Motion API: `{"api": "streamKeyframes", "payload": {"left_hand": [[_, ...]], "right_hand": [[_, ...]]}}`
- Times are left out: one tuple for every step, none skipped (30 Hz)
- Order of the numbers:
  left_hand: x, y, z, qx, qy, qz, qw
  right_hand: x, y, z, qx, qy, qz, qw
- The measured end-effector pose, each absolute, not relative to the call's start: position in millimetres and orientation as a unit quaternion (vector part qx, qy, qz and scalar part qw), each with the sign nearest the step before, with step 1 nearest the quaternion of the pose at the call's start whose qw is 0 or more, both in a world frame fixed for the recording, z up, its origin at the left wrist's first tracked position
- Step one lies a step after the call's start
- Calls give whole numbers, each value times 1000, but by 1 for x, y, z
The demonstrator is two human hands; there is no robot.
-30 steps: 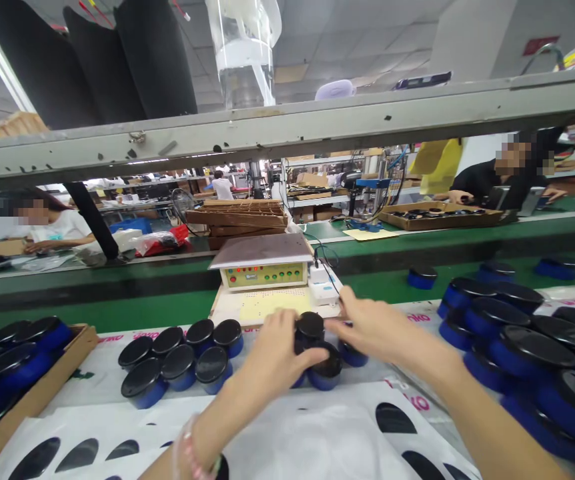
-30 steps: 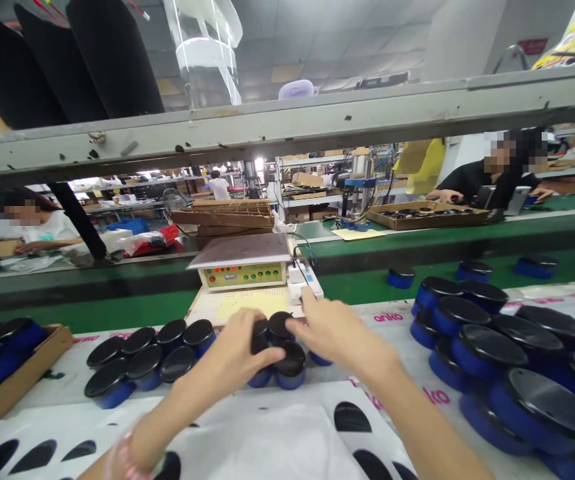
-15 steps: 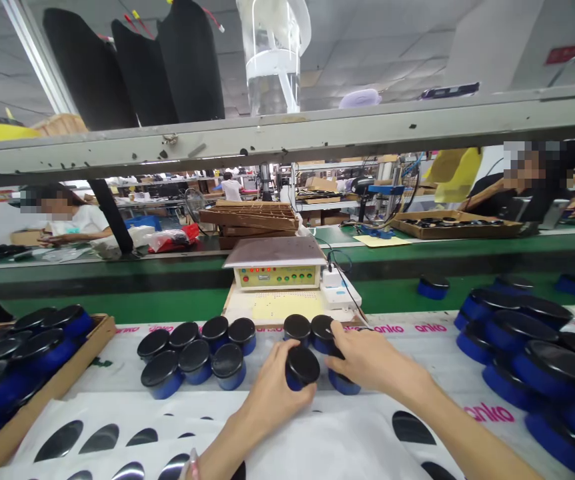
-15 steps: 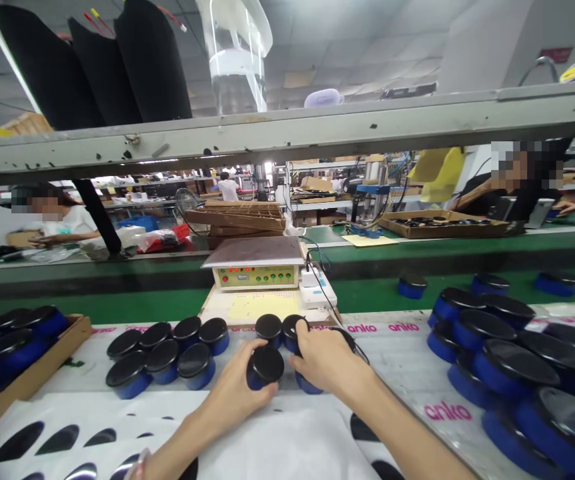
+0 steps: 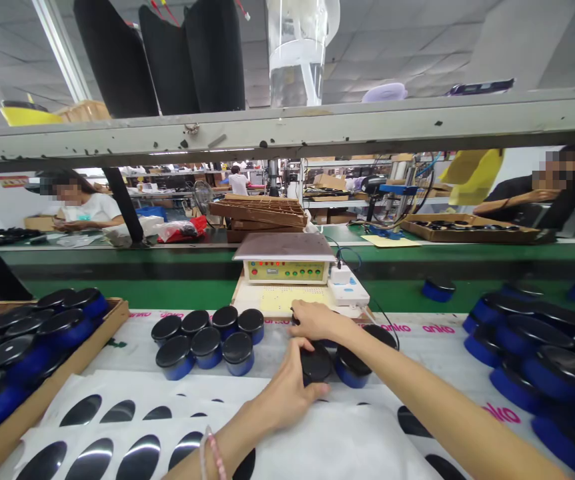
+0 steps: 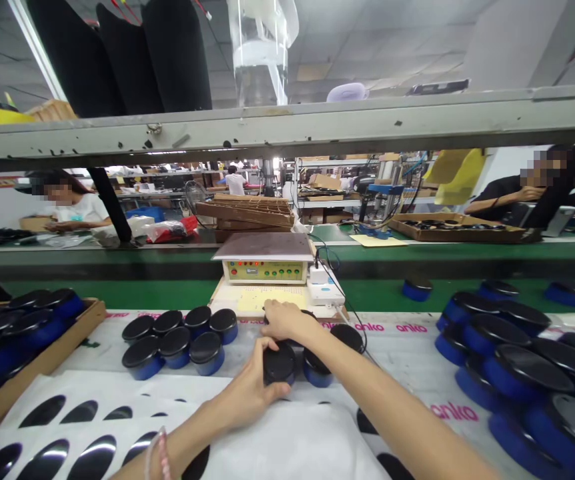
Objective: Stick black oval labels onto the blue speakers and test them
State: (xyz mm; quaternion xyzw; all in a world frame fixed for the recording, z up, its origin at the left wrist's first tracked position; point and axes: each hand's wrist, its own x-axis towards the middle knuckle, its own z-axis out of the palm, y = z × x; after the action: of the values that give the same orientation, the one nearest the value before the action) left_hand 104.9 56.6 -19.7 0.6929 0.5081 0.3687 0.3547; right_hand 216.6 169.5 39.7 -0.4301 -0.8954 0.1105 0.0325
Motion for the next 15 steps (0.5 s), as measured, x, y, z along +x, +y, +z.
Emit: {"api": "streamKeyframes", "payload": {"left_hand": [[102, 58, -17, 697, 509, 366, 349], [99, 60, -13, 698, 512, 368, 339], [95, 63, -7, 696, 518, 377, 324], [92, 66, -1, 693, 523, 392, 305], [88, 69, 6, 688, 529, 409, 283], [85, 71, 13, 683, 532, 428, 261], [83, 73, 19, 680, 532, 443, 242], [81, 74, 26, 682, 527, 451, 232], [81, 75, 31, 687, 520, 453, 229], [80, 74, 36, 694, 512, 451, 229], [81, 73, 39, 700, 506, 448, 231], [81, 72, 43, 705, 502, 446, 231], [82, 71, 45, 708, 501, 444, 227], [82, 69, 47, 710, 502, 442, 221], [82, 67, 48, 711, 504, 442, 213]], "right_hand": [[216, 172, 40, -429, -895, 118, 37], [216, 173, 41, -427, -894, 125, 49], [219, 172, 44, -424, -894, 131, 65], [222, 171, 47, -420, -893, 137, 85], [225, 167, 51, -414, -893, 143, 107], [227, 162, 56, -405, -893, 151, 129], [229, 156, 60, -393, -893, 160, 149], [230, 149, 64, -380, -893, 171, 168], [230, 142, 67, -368, -893, 184, 186], [228, 135, 69, -357, -890, 197, 203], [227, 129, 71, -350, -886, 210, 219], [224, 124, 72, -347, -880, 223, 236], [222, 120, 73, -346, -873, 233, 252], [220, 117, 73, -348, -866, 242, 266], [219, 115, 73, -349, -859, 249, 278]]}}
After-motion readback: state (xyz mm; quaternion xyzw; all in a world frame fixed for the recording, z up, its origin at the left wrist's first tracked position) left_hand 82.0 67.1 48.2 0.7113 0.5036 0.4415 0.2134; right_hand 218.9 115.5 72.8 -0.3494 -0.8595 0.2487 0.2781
